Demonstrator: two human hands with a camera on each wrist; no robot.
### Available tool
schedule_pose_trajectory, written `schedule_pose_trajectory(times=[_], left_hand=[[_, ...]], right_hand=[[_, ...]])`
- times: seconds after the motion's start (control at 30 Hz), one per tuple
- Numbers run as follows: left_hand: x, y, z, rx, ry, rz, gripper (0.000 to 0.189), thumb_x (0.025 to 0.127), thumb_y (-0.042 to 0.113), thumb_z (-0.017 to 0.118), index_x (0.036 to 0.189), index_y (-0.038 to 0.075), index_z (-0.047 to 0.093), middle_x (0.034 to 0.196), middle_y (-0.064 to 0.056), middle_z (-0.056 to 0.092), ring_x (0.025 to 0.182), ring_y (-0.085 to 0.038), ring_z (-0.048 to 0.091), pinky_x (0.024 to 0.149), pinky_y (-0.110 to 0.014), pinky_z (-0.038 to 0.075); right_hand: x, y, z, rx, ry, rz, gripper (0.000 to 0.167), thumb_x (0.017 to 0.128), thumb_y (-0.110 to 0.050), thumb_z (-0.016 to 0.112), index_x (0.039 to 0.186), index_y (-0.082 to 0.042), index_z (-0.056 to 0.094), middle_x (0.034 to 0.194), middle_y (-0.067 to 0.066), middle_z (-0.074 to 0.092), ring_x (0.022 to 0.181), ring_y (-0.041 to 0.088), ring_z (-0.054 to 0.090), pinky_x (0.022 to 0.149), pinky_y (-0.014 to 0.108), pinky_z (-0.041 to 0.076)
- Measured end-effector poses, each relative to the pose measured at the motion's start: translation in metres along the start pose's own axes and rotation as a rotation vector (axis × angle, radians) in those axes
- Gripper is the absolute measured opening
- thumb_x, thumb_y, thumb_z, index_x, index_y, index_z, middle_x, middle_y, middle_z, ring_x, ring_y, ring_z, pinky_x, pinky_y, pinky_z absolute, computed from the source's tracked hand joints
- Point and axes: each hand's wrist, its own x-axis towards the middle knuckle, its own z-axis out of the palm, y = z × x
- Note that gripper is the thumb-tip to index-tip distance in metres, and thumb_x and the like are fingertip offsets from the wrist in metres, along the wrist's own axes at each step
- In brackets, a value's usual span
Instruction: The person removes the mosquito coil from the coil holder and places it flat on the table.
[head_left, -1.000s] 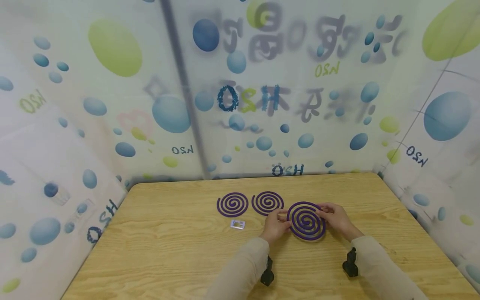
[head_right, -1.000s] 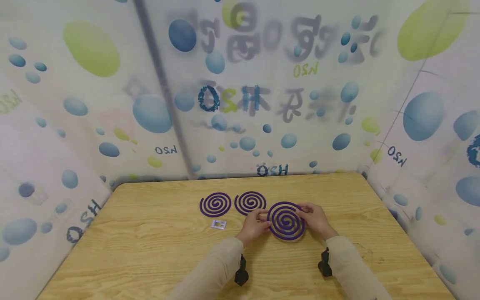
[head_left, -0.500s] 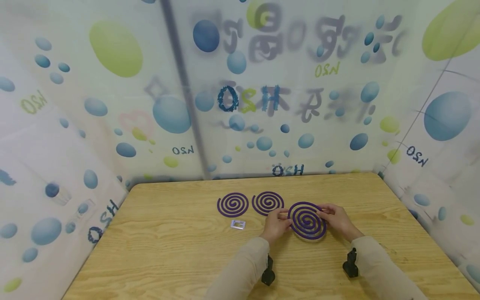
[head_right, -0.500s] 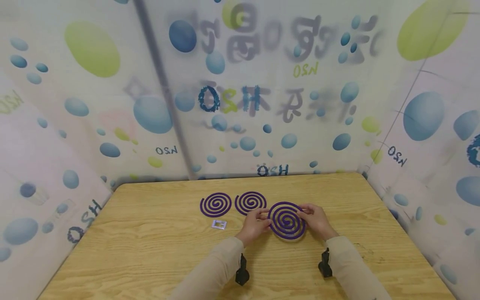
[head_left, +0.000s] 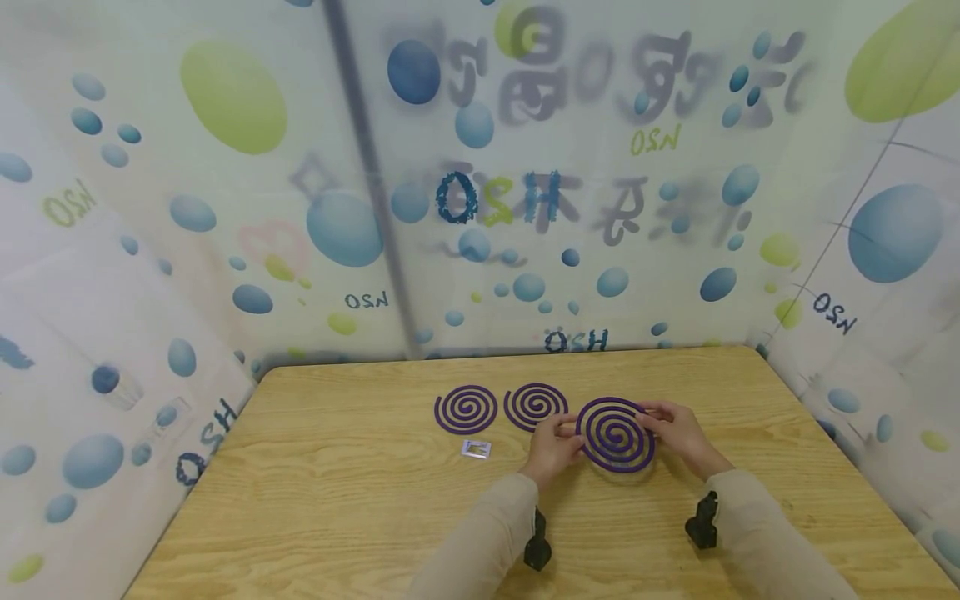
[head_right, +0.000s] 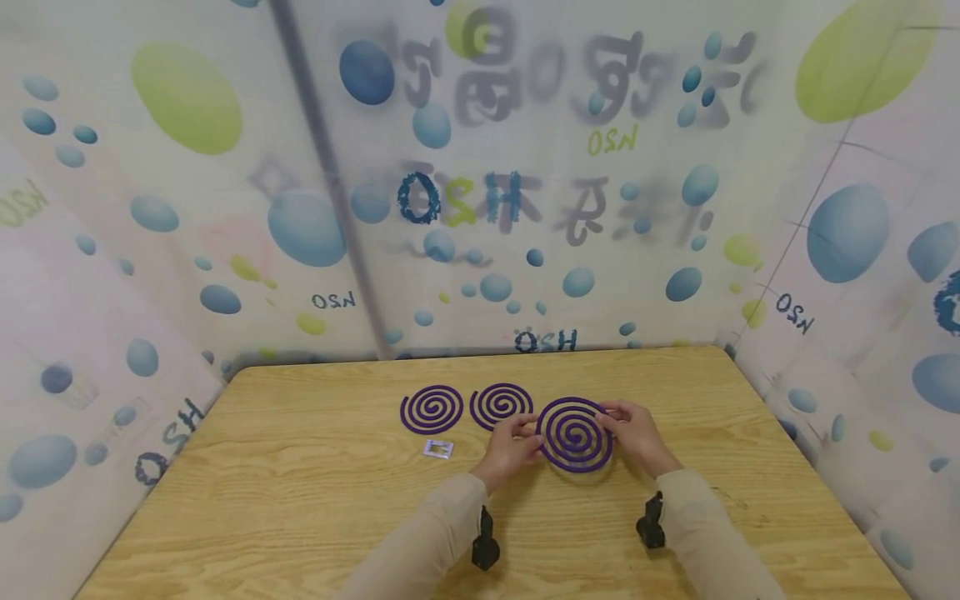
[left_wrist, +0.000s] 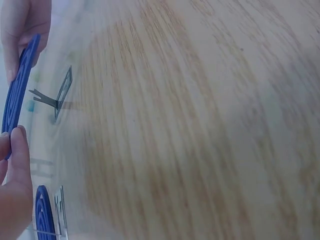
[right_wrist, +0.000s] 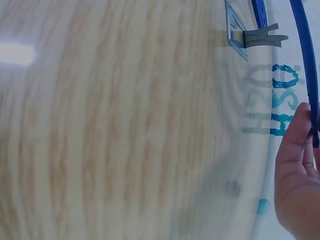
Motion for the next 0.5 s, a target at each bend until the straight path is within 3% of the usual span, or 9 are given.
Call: schedule_pose_trajectory(times=[0.3, 0.5], left_hand=[[0.002, 0.014, 0.004, -0.069, 0.036, -0.010, 0.035, 0.078, -0.007, 0.059, 0.111, 0.005, 0.058, 0.085, -0.007, 0.055, 0.068, -0.012, 0.056, 0.067, -0.030, 0.054], [0.006, 0.026, 0.003, -0.111, 0.058, 0.025, 0.033, 0.079, -0.008, 0.057, 0.111, 0.003, 0.058, 0.083, -0.007, 0.055, 0.068, -0.012, 0.056, 0.072, -0.036, 0.053]], right_hand=[[0.003, -0.008, -0.008, 0.031, -0.005, -0.007, 0.045, 0.091, -0.021, 0.051, 0.124, 0.007, 0.042, 0.100, 0.012, 0.057, 0.077, 0.008, 0.056, 0.068, 0.025, 0.052], [0.008, -0.016, -0.012, 0.071, 0.000, -0.025, 0.047, 0.090, -0.022, 0.052, 0.124, 0.009, 0.041, 0.105, 0.016, 0.058, 0.080, 0.006, 0.058, 0.073, 0.026, 0.052]])
